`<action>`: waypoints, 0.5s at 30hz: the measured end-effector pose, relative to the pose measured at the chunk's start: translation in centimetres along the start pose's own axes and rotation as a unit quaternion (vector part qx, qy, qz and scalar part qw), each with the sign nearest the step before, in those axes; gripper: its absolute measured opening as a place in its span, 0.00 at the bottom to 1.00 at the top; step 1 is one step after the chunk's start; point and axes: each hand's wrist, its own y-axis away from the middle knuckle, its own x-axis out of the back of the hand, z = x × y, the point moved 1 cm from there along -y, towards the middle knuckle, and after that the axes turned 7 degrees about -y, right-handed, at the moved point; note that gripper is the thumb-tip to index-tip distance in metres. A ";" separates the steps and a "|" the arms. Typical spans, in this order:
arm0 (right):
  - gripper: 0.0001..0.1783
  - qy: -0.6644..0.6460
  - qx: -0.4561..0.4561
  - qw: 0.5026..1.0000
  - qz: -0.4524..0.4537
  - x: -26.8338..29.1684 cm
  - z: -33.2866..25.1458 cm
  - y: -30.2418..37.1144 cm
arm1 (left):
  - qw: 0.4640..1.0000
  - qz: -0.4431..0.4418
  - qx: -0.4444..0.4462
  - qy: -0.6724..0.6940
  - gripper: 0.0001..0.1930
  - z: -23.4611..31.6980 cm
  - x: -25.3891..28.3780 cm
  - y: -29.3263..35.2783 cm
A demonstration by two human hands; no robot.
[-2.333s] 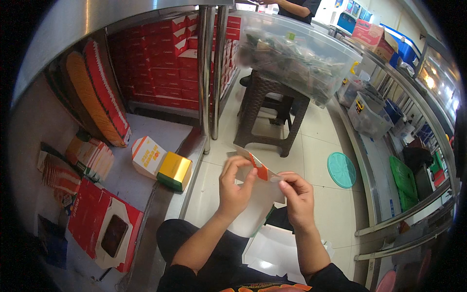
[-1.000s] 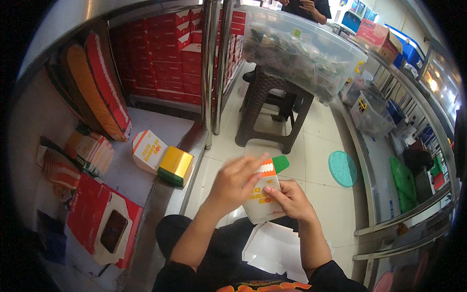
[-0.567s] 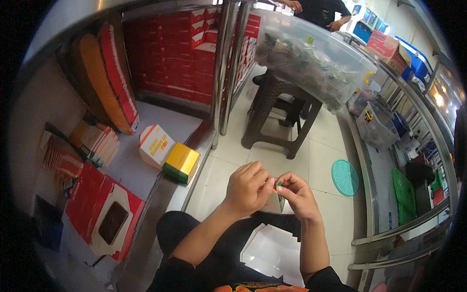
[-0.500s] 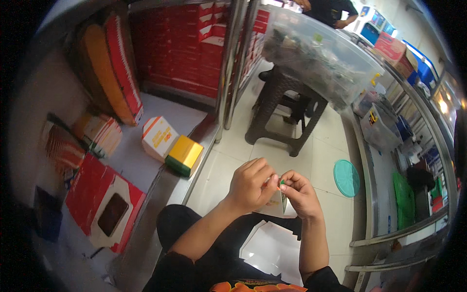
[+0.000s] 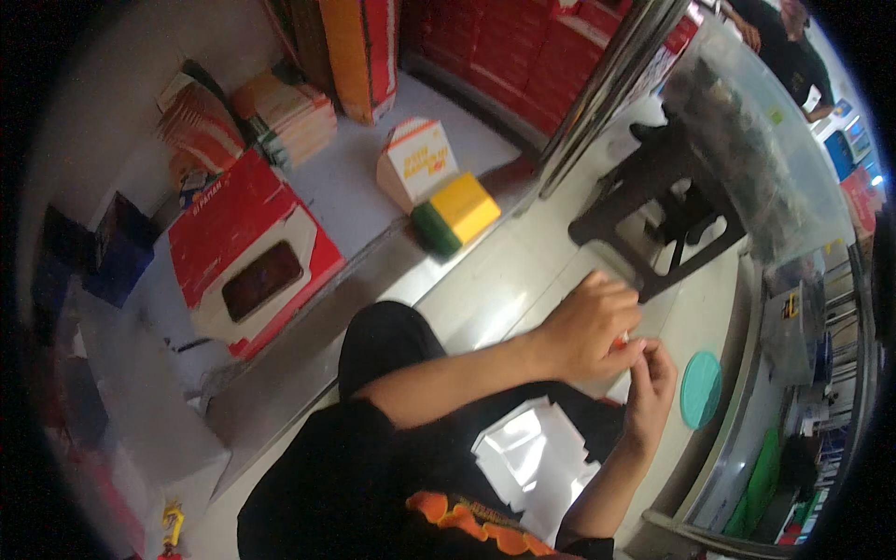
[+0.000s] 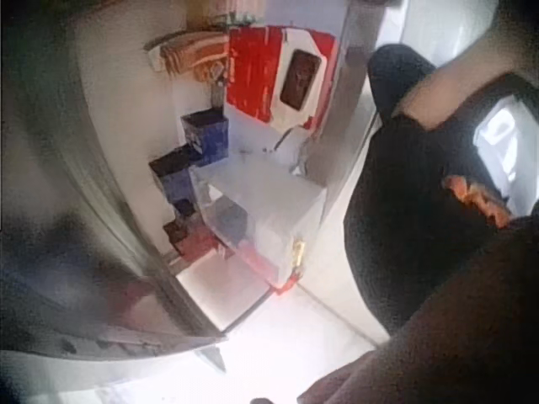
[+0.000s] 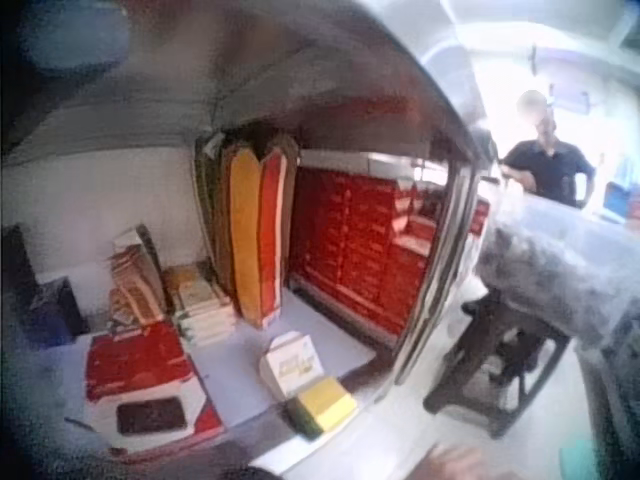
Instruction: The person assembles small rectangular boxes from flat paper sheets. They fold the sheets along pre-printed lines, tuck flaps into slots, and form the box shape. The person handles multiple boxes one at a time, stacking completed boxes on a nearby shelf.
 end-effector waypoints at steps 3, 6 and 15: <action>0.07 -0.036 -0.022 0.998 -0.036 0.3 -1.0 -1.2 | 1.000 0.005 0.025 0.017 0.13 -0.3 -0.1 -0.7; 0.07 0.016 0.028 0.999 -0.004 0.2 0.0 -1.5 | 0.999 0.022 0.031 0.014 0.15 -0.6 -0.1 -0.4; 0.12 -0.051 0.057 0.996 -0.049 3.2 1.4 -1.8 | 0.998 0.059 0.003 0.019 0.11 0.0 -3.9 -0.6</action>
